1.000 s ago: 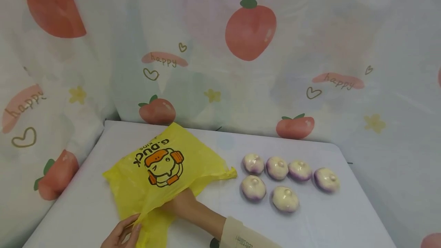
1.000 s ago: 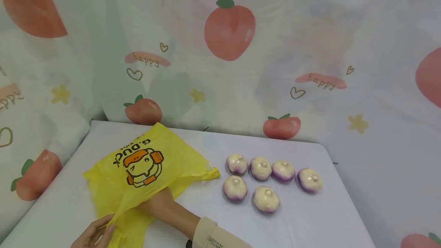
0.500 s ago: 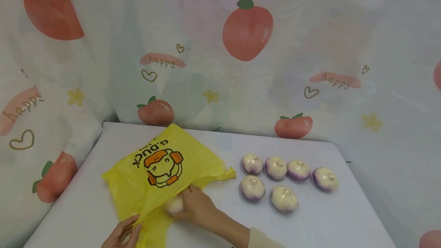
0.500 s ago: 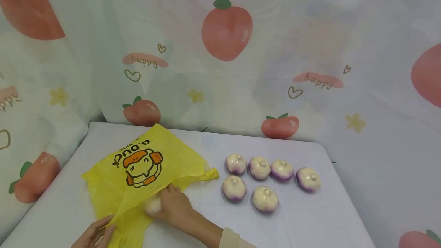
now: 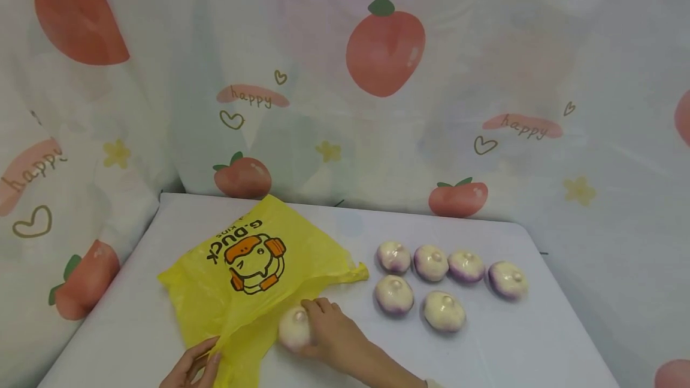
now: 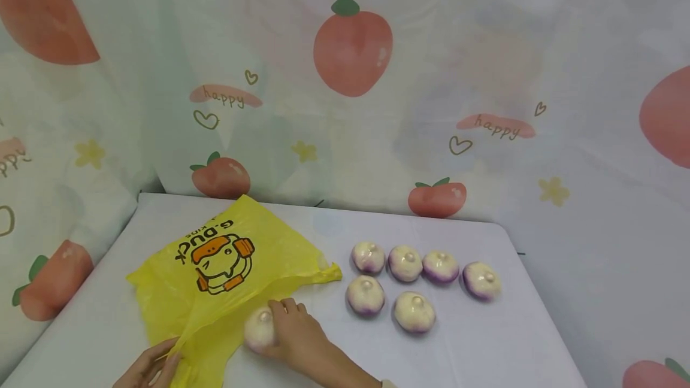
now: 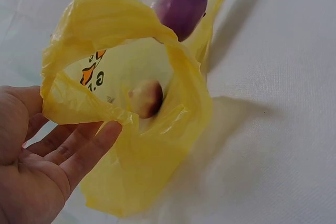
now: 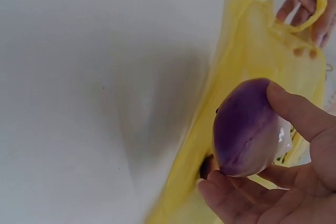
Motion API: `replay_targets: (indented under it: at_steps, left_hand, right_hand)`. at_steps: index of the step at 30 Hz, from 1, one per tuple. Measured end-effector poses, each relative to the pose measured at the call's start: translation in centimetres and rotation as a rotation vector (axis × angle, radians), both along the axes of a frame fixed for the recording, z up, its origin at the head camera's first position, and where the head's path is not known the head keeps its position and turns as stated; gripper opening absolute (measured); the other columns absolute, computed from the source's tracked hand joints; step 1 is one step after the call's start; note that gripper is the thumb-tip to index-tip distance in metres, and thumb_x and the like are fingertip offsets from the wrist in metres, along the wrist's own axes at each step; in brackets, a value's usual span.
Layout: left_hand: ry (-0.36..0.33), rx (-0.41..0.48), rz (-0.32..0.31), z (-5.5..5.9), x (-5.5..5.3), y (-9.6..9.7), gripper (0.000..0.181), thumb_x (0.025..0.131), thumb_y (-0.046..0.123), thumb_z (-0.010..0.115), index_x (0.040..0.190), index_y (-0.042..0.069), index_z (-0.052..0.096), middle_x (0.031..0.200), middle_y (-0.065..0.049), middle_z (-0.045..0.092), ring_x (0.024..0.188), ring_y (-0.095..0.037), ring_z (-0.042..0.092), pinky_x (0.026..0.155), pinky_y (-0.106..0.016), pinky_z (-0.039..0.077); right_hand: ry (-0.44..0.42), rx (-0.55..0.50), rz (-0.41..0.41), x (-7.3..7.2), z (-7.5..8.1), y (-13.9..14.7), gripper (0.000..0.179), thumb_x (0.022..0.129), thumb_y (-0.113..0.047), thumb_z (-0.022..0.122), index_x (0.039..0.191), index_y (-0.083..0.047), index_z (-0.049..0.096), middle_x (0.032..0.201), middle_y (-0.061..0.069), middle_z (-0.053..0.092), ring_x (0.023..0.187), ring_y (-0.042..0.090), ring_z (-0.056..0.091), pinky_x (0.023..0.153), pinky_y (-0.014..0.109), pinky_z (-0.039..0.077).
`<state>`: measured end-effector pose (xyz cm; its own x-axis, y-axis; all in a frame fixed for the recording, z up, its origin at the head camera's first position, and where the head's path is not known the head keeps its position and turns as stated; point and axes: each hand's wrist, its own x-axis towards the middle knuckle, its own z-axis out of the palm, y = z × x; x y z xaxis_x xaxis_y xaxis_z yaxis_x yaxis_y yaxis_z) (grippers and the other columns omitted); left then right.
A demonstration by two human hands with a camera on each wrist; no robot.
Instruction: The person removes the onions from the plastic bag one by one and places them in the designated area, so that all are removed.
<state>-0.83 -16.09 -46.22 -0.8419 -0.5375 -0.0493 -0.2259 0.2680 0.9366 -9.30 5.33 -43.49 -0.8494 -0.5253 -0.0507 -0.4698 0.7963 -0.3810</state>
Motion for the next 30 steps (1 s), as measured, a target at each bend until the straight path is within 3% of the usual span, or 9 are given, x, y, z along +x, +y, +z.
replay_targets:
  at_steps: [5, 11, 13, 15, 18, 20, 22, 27, 30]
  left_hand:
    - [-0.029, 0.02, -0.003, 0.0, 0.0, -0.1, 0.021, 0.091, -0.003, 0.059, 0.111, -0.004, 0.063, 0.105, -0.022, 0.064, 0.076, 0.004, 0.059, 0.06, -0.026, 0.055]
    - [-0.055, 0.051, -0.021, -0.5, 0.0, -0.5, 0.023, 0.091, 0.002, 0.059, 0.113, -0.003, 0.062, 0.107, -0.021, 0.064, 0.078, 0.004, 0.059, 0.063, -0.026, 0.055]
    - [-0.061, 0.084, -0.026, -0.7, 0.0, -0.7, 0.031, 0.09, 0.019, 0.065, 0.113, -0.001, 0.062, 0.108, -0.02, 0.063, 0.079, 0.004, 0.059, 0.064, -0.026, 0.055]
    - [-0.066, 0.101, -0.031, -0.8, 0.0, -0.8, 0.035, 0.089, 0.025, 0.066, 0.113, 0.0, 0.063, 0.109, -0.02, 0.063, 0.079, 0.004, 0.06, 0.065, -0.027, 0.055]
    - [-0.061, 0.091, -0.037, -0.8, 0.0, -0.7, 0.034, 0.089, 0.023, 0.066, 0.113, -0.002, 0.063, 0.11, -0.02, 0.063, 0.079, 0.005, 0.059, 0.065, -0.028, 0.055]
    - [-0.055, 0.077, -0.037, -0.7, -0.1, -0.5, 0.024, 0.09, 0.004, 0.061, 0.113, -0.003, 0.063, 0.11, -0.02, 0.062, 0.08, 0.004, 0.059, 0.065, -0.028, 0.055]
    - [-0.043, 0.066, -0.032, -0.5, -0.2, -0.3, 0.023, 0.09, -0.002, 0.06, 0.112, -0.004, 0.063, 0.11, -0.02, 0.063, 0.079, 0.003, 0.059, 0.064, -0.027, 0.055]
    - [-0.024, 0.055, -0.024, -0.2, -0.2, -0.1, 0.022, 0.089, -0.003, 0.059, 0.111, -0.005, 0.063, 0.106, -0.021, 0.064, 0.077, 0.002, 0.06, 0.062, -0.026, 0.055]
    - [-0.006, 0.055, -0.026, 0.0, -0.1, 0.0, 0.022, 0.089, -0.005, 0.058, 0.111, -0.006, 0.063, 0.103, -0.022, 0.064, 0.076, 0.0, 0.061, 0.06, -0.026, 0.055]
  right_hand:
    - [-0.066, -0.03, -0.033, 0.2, 0.5, 1.7, 0.073, 0.074, -0.05, 0.075, 0.129, -0.008, 0.05, 0.116, 0.007, 0.054, 0.102, 0.024, 0.053, 0.074, 0.038, 0.052]
    - [-0.11, -0.179, -0.055, 0.0, 1.1, 5.0, 0.074, 0.078, -0.042, 0.075, 0.134, -0.003, 0.046, 0.124, 0.009, 0.051, 0.113, 0.027, 0.05, 0.092, 0.043, 0.045]
    - [-0.103, -0.233, -0.066, -0.1, 1.4, 6.1, 0.074, 0.078, -0.038, 0.076, 0.134, -0.001, 0.045, 0.124, 0.01, 0.05, 0.115, 0.028, 0.048, 0.095, 0.044, 0.043]
    - [-0.095, -0.268, -0.085, -0.1, 1.5, 7.0, 0.074, 0.079, -0.038, 0.075, 0.135, -0.002, 0.045, 0.123, 0.01, 0.05, 0.115, 0.029, 0.048, 0.095, 0.045, 0.043]
    - [-0.109, -0.291, -0.13, 0.0, 1.6, 8.1, 0.075, 0.079, -0.043, 0.074, 0.136, -0.004, 0.044, 0.122, 0.009, 0.049, 0.109, 0.025, 0.049, 0.09, 0.043, 0.046]
    - [-0.114, -0.304, -0.168, 0.1, 1.6, 8.7, 0.075, 0.079, -0.044, 0.074, 0.135, -0.005, 0.044, 0.121, 0.008, 0.048, 0.102, 0.021, 0.05, 0.085, 0.039, 0.048]
    - [-0.101, -0.314, -0.205, 0.2, 1.6, 9.3, 0.075, 0.077, -0.043, 0.076, 0.135, -0.006, 0.045, 0.12, 0.006, 0.049, 0.102, 0.02, 0.05, 0.084, 0.039, 0.048]
    - [-0.027, -0.339, -0.268, 0.3, 1.5, 10.6, 0.073, 0.072, -0.034, 0.082, 0.131, -0.005, 0.049, 0.12, 0.003, 0.051, 0.116, 0.025, 0.046, 0.096, 0.046, 0.041]
    - [0.008, -0.342, -0.294, 0.5, 1.6, 11.4, 0.072, 0.072, -0.031, 0.082, 0.131, -0.005, 0.05, 0.12, 0.002, 0.051, 0.112, 0.024, 0.047, 0.092, 0.044, 0.044]
